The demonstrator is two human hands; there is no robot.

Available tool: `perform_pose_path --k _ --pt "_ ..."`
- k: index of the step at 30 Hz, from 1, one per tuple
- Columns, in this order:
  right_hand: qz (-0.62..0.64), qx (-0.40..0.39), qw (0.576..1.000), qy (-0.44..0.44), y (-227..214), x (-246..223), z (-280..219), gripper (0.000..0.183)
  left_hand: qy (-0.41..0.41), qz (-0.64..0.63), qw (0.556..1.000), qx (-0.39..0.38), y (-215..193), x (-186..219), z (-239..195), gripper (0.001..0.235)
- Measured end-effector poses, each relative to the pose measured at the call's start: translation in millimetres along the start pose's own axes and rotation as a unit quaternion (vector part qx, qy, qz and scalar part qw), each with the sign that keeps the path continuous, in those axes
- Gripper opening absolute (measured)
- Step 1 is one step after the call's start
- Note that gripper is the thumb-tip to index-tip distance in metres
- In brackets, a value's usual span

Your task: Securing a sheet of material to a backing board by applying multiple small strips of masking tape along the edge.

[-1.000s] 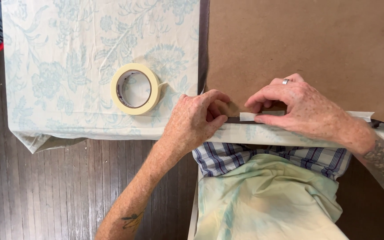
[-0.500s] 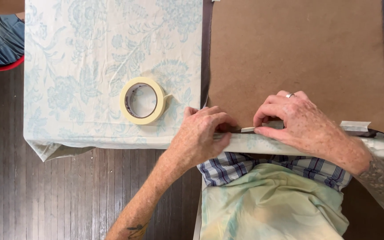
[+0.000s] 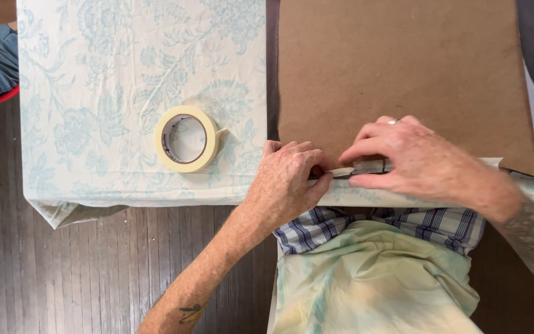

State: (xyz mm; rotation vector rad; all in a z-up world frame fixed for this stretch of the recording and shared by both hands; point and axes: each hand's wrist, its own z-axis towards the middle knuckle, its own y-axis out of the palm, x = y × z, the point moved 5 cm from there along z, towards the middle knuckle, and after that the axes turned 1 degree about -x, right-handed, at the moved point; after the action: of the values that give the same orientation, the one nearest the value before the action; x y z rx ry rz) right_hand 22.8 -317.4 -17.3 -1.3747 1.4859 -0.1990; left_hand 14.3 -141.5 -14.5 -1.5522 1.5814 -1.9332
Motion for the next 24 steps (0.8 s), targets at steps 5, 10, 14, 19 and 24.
perform_pose_path --k 5,10,14,19,24 --pt "-0.063 0.01 0.997 -0.043 -0.8 -16.5 7.5 0.021 -0.002 0.0 1.0 0.018 1.1 -0.4 -0.6 0.01" --pt "-0.102 0.005 0.993 -0.053 -2.7 -22.0 6.3 0.026 0.014 0.049 0.998 0.023 3.6 -0.6 1.2 0.015" --pt "-0.092 -0.012 0.994 -0.053 -8.9 -22.4 11.1 0.029 0.011 0.06 0.998 -0.016 1.4 -1.8 8.0 0.013" --pt "-0.093 -0.061 0.993 -0.037 -9.4 -21.6 15.6 0.024 0.0 0.07 0.996 -0.053 7.1 -7.5 14.7 0.015" --pt "-0.096 -0.05 0.993 -0.052 -7.3 -16.7 19.6 0.026 0.021 0.078 0.996 -0.042 8.2 -10.0 19.6 0.015"
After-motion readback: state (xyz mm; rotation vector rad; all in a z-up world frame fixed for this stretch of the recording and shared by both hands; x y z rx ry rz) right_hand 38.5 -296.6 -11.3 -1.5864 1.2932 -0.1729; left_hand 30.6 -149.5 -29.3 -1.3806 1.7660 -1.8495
